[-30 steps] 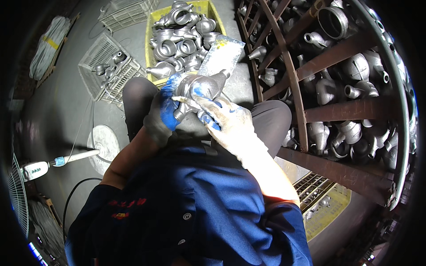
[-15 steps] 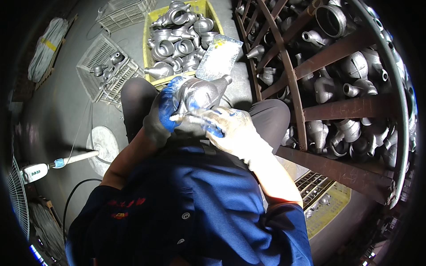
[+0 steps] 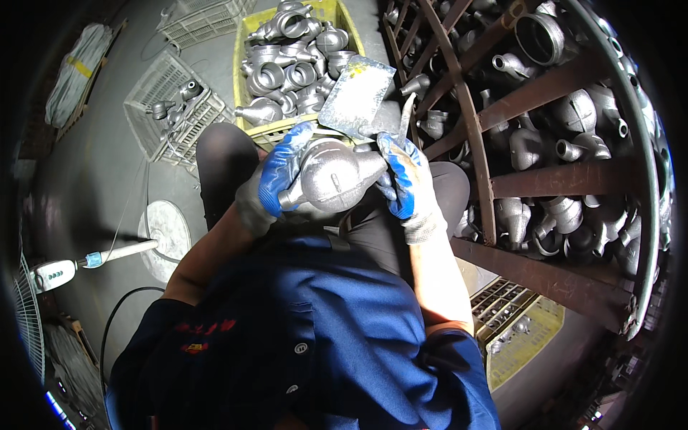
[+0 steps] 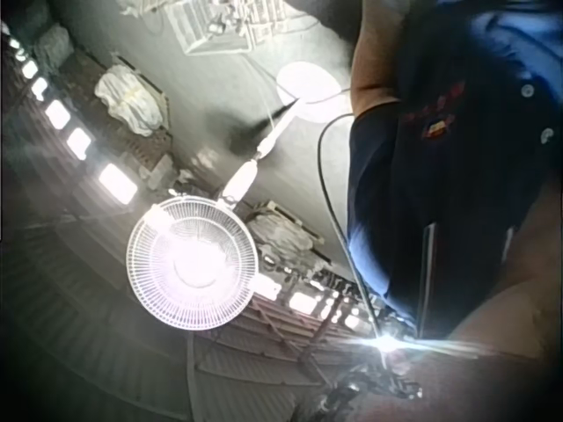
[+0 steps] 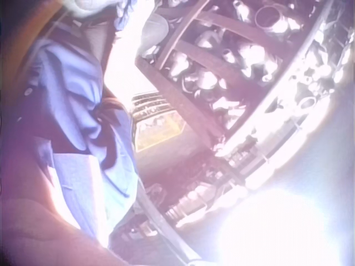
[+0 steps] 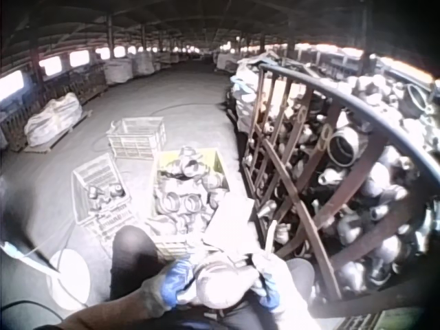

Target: Cleaning and deburring metal casting components using a small tool.

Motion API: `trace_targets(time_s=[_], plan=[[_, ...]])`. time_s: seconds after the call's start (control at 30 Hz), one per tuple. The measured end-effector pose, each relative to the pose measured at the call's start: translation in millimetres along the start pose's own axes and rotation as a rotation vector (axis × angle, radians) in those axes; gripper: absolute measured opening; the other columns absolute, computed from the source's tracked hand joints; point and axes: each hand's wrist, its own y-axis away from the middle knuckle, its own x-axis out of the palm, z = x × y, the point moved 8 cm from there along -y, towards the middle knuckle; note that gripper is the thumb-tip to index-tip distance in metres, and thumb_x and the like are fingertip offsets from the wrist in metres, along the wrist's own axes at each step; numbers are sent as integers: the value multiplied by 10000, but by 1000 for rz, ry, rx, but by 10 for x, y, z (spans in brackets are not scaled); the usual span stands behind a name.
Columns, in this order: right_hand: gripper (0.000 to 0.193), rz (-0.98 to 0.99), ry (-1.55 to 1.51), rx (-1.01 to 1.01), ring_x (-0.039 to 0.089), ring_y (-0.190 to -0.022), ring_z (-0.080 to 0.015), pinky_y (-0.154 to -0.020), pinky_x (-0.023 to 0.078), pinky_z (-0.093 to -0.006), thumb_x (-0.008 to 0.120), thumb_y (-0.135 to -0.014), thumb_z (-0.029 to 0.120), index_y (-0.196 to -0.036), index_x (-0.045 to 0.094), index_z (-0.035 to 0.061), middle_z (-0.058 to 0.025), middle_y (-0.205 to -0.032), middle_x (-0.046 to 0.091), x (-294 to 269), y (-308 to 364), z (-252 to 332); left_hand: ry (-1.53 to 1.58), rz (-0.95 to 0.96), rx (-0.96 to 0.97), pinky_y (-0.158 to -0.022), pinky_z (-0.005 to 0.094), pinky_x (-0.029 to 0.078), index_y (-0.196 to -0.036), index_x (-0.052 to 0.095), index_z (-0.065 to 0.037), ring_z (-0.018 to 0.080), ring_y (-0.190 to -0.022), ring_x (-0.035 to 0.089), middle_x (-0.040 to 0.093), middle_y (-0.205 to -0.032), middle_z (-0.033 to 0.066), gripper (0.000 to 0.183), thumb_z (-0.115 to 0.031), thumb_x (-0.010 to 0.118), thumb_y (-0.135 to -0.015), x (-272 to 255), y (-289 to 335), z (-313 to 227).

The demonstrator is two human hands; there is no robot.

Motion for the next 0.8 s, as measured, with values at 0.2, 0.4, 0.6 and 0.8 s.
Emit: trace_targets(time_s=[0.2,0.4,0.6,0.8], plan=[[302,-89,-50,-37,371,-422,-14,-356,273,-155,525,-957,257,-1062,618,-11,-49,-772,662,-24,-66,-59,-917,446,620,-985,348,441,-1283,443,22,233,-1068,593,596,-1174,137,629,-122,753,-755,302,98,-310],[273,-101,-31,-50,375,-421,-16,-355,275,-156,547,-943,236,-1035,626,-9,-57,-776,664,-23,-47,-27,38,273,-154,-1081,336,348,-1400,316,39,229,-1268,449,433,-1380,168,541,-114,518,-922,216,6,-89],[283,-134,42,-123,374,-416,-13,-355,268,-156,560,-932,254,-1013,634,-7,-67,-787,675,-27,-8,149,-64,348,17,-1016,302,419,-1339,401,-10,182,-1138,545,552,-1241,115,476,-147,544,-907,228,82,-227],[253,-157,91,-147,376,-414,-10,-357,269,-159,573,-926,236,-992,643,2,-58,-781,677,-20,0,194,-919,462,455,-1027,305,408,-1307,431,11,188,-1162,535,555,-1231,117,492,-119,579,-856,520,206,-511]])
